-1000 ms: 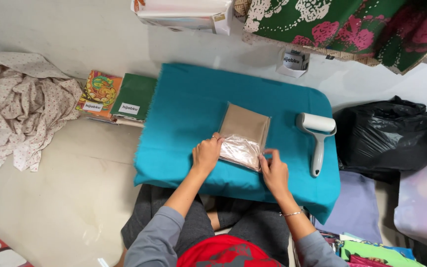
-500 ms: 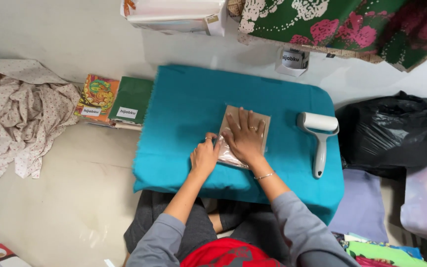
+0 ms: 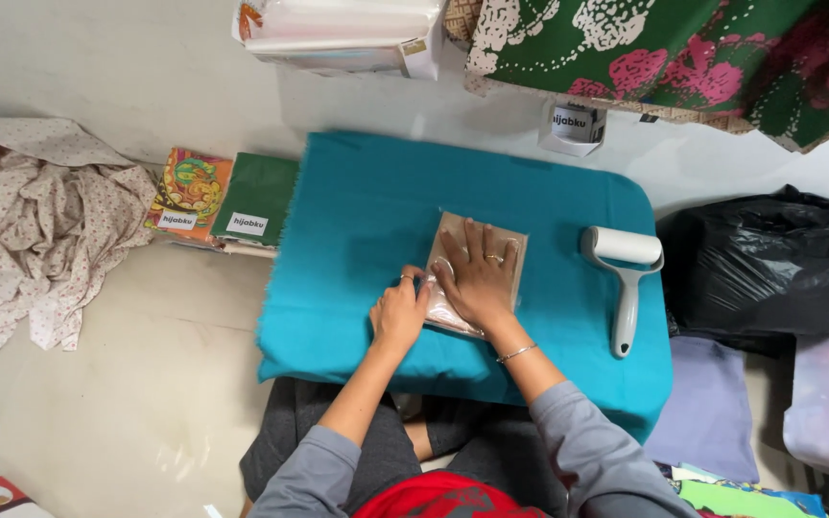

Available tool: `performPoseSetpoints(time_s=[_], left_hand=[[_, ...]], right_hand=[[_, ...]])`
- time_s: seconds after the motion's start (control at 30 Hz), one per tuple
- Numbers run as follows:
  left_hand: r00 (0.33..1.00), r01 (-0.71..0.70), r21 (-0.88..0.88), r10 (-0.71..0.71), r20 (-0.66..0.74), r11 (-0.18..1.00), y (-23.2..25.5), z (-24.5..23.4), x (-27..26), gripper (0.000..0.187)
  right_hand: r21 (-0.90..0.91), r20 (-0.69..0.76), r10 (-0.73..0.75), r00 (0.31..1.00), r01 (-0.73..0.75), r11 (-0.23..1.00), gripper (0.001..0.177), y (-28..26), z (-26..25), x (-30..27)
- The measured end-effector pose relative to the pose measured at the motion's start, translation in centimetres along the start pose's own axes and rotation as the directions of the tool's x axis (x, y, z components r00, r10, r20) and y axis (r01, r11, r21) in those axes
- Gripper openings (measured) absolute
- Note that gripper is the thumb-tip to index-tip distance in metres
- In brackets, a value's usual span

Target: The person folds a beige hijab by hand on a blue surface, uses a lint roller on it, and then places it into a clear plastic bag before applying a labeled sticker to the package.

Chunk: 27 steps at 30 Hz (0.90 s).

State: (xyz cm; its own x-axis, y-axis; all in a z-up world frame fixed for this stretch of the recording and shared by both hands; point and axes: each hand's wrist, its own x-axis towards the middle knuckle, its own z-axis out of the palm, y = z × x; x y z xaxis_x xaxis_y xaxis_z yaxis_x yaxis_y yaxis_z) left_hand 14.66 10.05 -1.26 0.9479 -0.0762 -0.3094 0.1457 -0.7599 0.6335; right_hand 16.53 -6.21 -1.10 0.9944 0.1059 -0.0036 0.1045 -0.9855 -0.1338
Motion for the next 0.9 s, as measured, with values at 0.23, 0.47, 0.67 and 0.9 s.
performPoseSetpoints(time_s=[0.23,0.47,0.67,0.9], left_hand=[[0.961,-0.128,0.022,0.129,-0.244,0.992,-1.5,3.2,0.6,0.036],[0.285,-0.595,0.629,0.863,-0.417,0.500,-3.7,8.4,3.6,0.006],[0.742,-0.505,0.429,0.631,-0.226,0.749,-1.9,3.1,-0.6,0.054],[0.815,-0.400,0.451,0.535,-0.224,0.798,-3.2,4.9,0.4,0.060]], right_hand=[[-0.027,0.011,0.003,1.000,-0.003,1.000,0.064,-0.2,-0.3,-0.2],[-0.099,0.127,0.039,0.991,-0.027,0.995,0.061,-0.8,-1.1,-0.1],[-0.042,0.108,0.029,0.994,-0.025,0.999,0.060,-0.4,-0.9,-0.1],[0.003,0.100,0.031,0.995,-0.032,0.999,0.061,-0.1,-0.2,-0.1]])
